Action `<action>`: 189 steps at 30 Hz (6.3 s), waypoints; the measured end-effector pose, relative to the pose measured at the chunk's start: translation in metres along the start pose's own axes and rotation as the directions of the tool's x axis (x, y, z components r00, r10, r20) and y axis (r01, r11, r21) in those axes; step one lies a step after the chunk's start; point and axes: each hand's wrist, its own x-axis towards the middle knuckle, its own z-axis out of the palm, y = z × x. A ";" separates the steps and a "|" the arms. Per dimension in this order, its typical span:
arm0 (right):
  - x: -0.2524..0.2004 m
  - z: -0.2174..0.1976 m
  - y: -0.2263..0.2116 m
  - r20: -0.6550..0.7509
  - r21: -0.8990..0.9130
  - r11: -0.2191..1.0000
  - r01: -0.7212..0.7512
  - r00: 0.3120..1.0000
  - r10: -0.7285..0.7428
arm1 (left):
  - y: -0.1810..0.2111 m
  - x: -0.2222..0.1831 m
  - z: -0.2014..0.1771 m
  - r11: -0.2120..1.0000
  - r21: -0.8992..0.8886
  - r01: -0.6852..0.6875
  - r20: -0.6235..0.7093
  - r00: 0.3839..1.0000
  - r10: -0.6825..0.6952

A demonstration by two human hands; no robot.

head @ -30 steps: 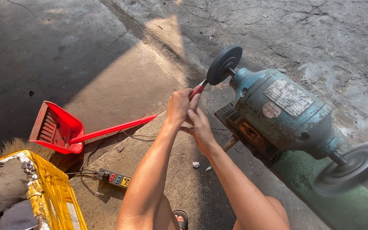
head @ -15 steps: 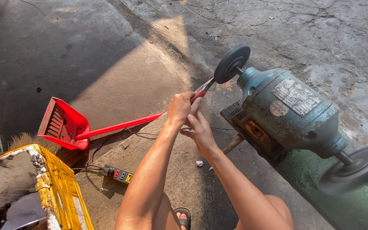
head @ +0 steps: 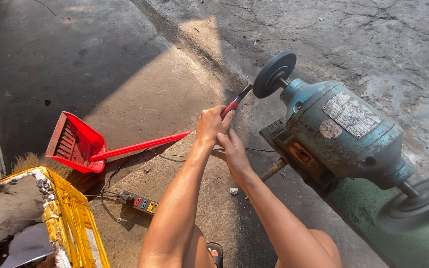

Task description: Trimming and preparing plastic motorcycle fairing panels using a utility knife and a bench grinder.

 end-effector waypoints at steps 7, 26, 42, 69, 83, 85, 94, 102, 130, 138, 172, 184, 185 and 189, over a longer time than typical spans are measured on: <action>0.011 -0.026 -0.005 -0.082 0.020 1.000 0.005 0.997 -0.004 | 0.030 0.010 0.017 1.000 0.009 0.026 0.023 0.999 -0.026; -0.001 -0.016 0.015 -0.006 0.001 1.000 0.026 1.000 -0.026 | 0.011 -0.008 0.005 0.998 -0.043 -0.044 -0.015 0.999 0.044; -0.007 0.002 0.027 0.009 -0.068 0.997 -0.029 1.000 0.030 | -0.007 -0.025 -0.009 1.000 -0.023 0.011 -0.033 0.999 -0.012; -0.013 -0.007 0.008 -0.048 -0.011 1.000 0.023 0.999 -0.023 | 0.016 -0.017 0.004 1.000 -0.023 -0.020 -0.007 1.000 0.019; -0.015 0.006 0.013 -0.210 0.127 0.991 -0.040 0.975 0.067 | -0.003 -0.031 0.000 0.981 0.088 -0.172 0.082 0.983 0.165; 0.003 -0.014 0.027 -0.271 0.182 0.983 -0.034 0.959 0.083 | -0.008 -0.021 0.016 0.950 0.178 -0.255 0.101 0.965 0.240; 0.049 -0.064 0.029 -0.486 0.076 0.994 -0.079 0.868 0.105 | 0.014 -0.008 0.040 0.923 0.233 -0.306 0.054 0.952 0.301; 0.081 -0.078 0.038 -0.466 0.119 0.990 -0.072 0.877 0.120 | 0.010 0.005 0.045 0.925 0.220 -0.311 -0.065 0.941 0.332; 0.048 -0.020 0.032 -0.376 0.116 0.993 -0.035 0.923 0.077 | -0.030 -0.027 0.020 0.949 0.194 -0.250 -0.167 0.944 0.283; 0.050 -0.038 0.036 -0.449 0.190 0.981 -0.031 0.886 0.115 | -0.015 -0.019 0.033 0.911 0.279 -0.303 -0.105 0.933 0.343; 0.041 -0.007 0.024 -0.343 0.121 0.992 -0.033 0.936 0.073 | -0.019 -0.041 0.000 0.962 0.160 -0.222 -0.175 0.953 0.249; 0.071 -0.064 0.039 -0.480 0.159 0.987 -0.008 0.873 0.084 | 0.007 -0.008 0.042 0.933 0.256 -0.253 -0.124 0.949 0.291; 0.075 -0.068 0.038 -0.484 0.152 0.988 0.001 0.872 0.073 | 0.011 -0.005 0.044 0.936 0.257 -0.239 -0.131 0.951 0.279; 0.088 -0.079 0.040 -0.498 0.152 0.988 0.028 0.866 0.052 | 0.022 0.003 0.049 0.940 0.253 -0.228 -0.153 0.950 0.272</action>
